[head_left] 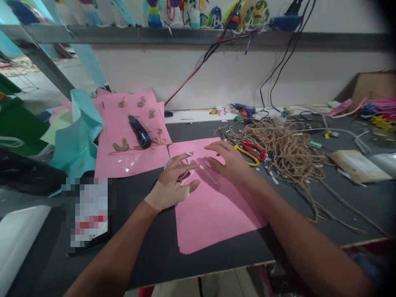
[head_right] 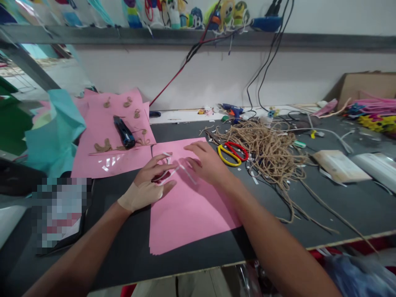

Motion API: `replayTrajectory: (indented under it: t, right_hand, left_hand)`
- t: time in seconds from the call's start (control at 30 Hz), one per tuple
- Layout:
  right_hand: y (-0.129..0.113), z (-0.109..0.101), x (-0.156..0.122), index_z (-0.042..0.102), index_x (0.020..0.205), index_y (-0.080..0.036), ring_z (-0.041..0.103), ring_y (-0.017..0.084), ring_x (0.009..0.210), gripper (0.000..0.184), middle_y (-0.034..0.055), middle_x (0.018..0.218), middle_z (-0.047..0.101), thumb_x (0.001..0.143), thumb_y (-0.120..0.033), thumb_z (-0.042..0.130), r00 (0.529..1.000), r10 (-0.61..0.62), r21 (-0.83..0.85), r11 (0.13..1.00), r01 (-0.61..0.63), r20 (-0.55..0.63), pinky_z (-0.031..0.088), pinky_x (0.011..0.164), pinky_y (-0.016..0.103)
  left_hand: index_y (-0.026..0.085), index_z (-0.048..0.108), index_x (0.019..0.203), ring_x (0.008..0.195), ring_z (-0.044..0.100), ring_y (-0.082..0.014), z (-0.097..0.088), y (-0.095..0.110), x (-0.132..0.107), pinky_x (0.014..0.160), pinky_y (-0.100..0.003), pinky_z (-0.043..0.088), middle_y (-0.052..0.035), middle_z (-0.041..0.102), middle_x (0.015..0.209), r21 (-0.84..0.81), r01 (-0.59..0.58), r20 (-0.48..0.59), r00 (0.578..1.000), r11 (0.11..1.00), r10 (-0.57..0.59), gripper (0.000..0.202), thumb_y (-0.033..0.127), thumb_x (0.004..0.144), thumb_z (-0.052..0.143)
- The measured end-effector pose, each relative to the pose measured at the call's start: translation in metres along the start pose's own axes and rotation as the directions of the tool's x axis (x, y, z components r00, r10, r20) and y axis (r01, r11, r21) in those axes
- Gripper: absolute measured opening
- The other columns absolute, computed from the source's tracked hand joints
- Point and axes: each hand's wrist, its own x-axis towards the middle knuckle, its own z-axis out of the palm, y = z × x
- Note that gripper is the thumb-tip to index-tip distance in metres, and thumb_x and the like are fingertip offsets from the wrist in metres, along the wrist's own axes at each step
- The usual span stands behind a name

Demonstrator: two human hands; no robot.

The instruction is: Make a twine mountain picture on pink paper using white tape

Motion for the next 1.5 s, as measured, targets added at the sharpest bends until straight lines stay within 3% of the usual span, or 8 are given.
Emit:
replayTrajectory:
  t: [0.23,0.4,0.53,0.7,0.83,1.17,1.37,1.5]
  right_hand:
    - [-0.027,0.01,-0.001,0.055,0.133,-0.029,0.061,0.02,0.106,0.036,0.0085,0.12,0.06,0.098,-0.022,0.052,0.995,-0.079,0.185,0.98,0.067,0.06,0.055,0.089,0.039]
    - [-0.026,0.015,-0.002,0.066,0.114,-0.027,0.063,0.015,0.091,0.023,0.005,0.108,0.062,0.094,-0.018,0.059,0.993,-0.115,0.242,0.964,0.111,0.002,0.056,0.078,0.032]
    - [-0.03,0.016,-0.002,0.067,0.102,-0.026,0.062,0.015,0.083,0.014,0.0042,0.104,0.063,0.092,-0.018,0.063,0.998,-0.063,0.318,0.946,0.053,0.02,0.055,0.073,0.031]
    - [-0.033,0.016,-0.002,0.059,0.124,-0.029,0.062,0.016,0.086,0.033,0.005,0.111,0.063,0.093,-0.019,0.061,0.997,0.027,0.367,0.929,-0.052,0.073,0.056,0.074,0.032]
    - [-0.032,0.02,-0.004,0.057,0.13,-0.03,0.062,0.016,0.091,0.038,0.0064,0.116,0.059,0.095,-0.019,0.056,0.998,0.013,0.372,0.927,-0.034,0.061,0.056,0.077,0.033]
    - [-0.03,0.017,0.0,0.065,0.093,-0.023,0.061,0.016,0.085,0.013,0.0038,0.097,0.063,0.091,-0.012,0.059,0.999,-0.032,0.294,0.955,0.041,-0.036,0.053,0.074,0.031]
    - [-0.033,0.009,0.003,0.064,0.091,-0.023,0.062,0.016,0.093,0.01,0.0042,0.105,0.065,0.091,-0.015,0.059,0.997,0.053,0.372,0.928,-0.029,-0.055,0.053,0.077,0.031]
    - [-0.033,-0.008,0.008,0.064,0.091,-0.021,0.063,0.014,0.081,0.003,0.0022,0.091,0.067,0.088,-0.021,0.063,0.977,0.201,0.446,0.87,-0.211,0.07,0.053,0.072,0.03]
  left_hand:
    - [0.02,0.073,0.1,0.108,0.064,-0.0235,0.0,0.001,0.0,0.083,-0.038,0.061,-0.012,0.053,0.134,0.069,-0.067,0.04,0.997,0.995,0.064,0.021,0.026,0.08,0.072]
    - [0.022,0.073,0.101,0.111,0.062,-0.0241,-0.001,0.002,0.001,0.088,-0.04,0.059,-0.0101,0.055,0.131,0.128,-0.07,0.062,0.996,0.989,0.062,0.024,0.025,0.077,0.074]
    - [0.023,0.073,0.101,0.113,0.062,-0.0253,-0.001,0.002,0.002,0.093,-0.043,0.057,-0.0101,0.057,0.13,0.143,-0.085,0.081,0.994,0.986,0.074,0.025,0.024,0.076,0.075]
    - [0.024,0.072,0.1,0.106,0.064,-0.0246,-0.001,0.004,0.002,0.088,-0.043,0.058,-0.0094,0.06,0.124,0.142,-0.095,0.095,0.992,0.985,0.082,0.023,0.025,0.077,0.073]
    - [0.025,0.072,0.102,0.104,0.065,-0.0237,-0.001,0.005,0.002,0.09,-0.042,0.058,-0.0081,0.06,0.124,0.151,-0.104,0.116,0.989,0.983,0.087,0.024,0.026,0.077,0.074]
    - [0.023,0.072,0.096,0.112,0.062,-0.0252,-0.001,0.007,0.003,0.09,-0.04,0.057,-0.0096,0.061,0.126,0.171,-0.145,0.1,0.986,0.974,0.13,0.017,0.023,0.08,0.071]
    - [0.022,0.073,0.094,0.108,0.065,-0.0247,0.0,0.005,0.003,0.087,-0.039,0.057,-0.0114,0.059,0.13,0.192,-0.152,0.046,0.988,0.97,0.146,0.013,0.023,0.081,0.071]
    - [0.021,0.073,0.096,0.097,0.067,-0.019,-0.001,0.003,0.003,0.079,-0.032,0.059,-0.011,0.058,0.128,0.157,-0.144,0.016,0.989,0.977,0.144,0.014,0.023,0.083,0.07]
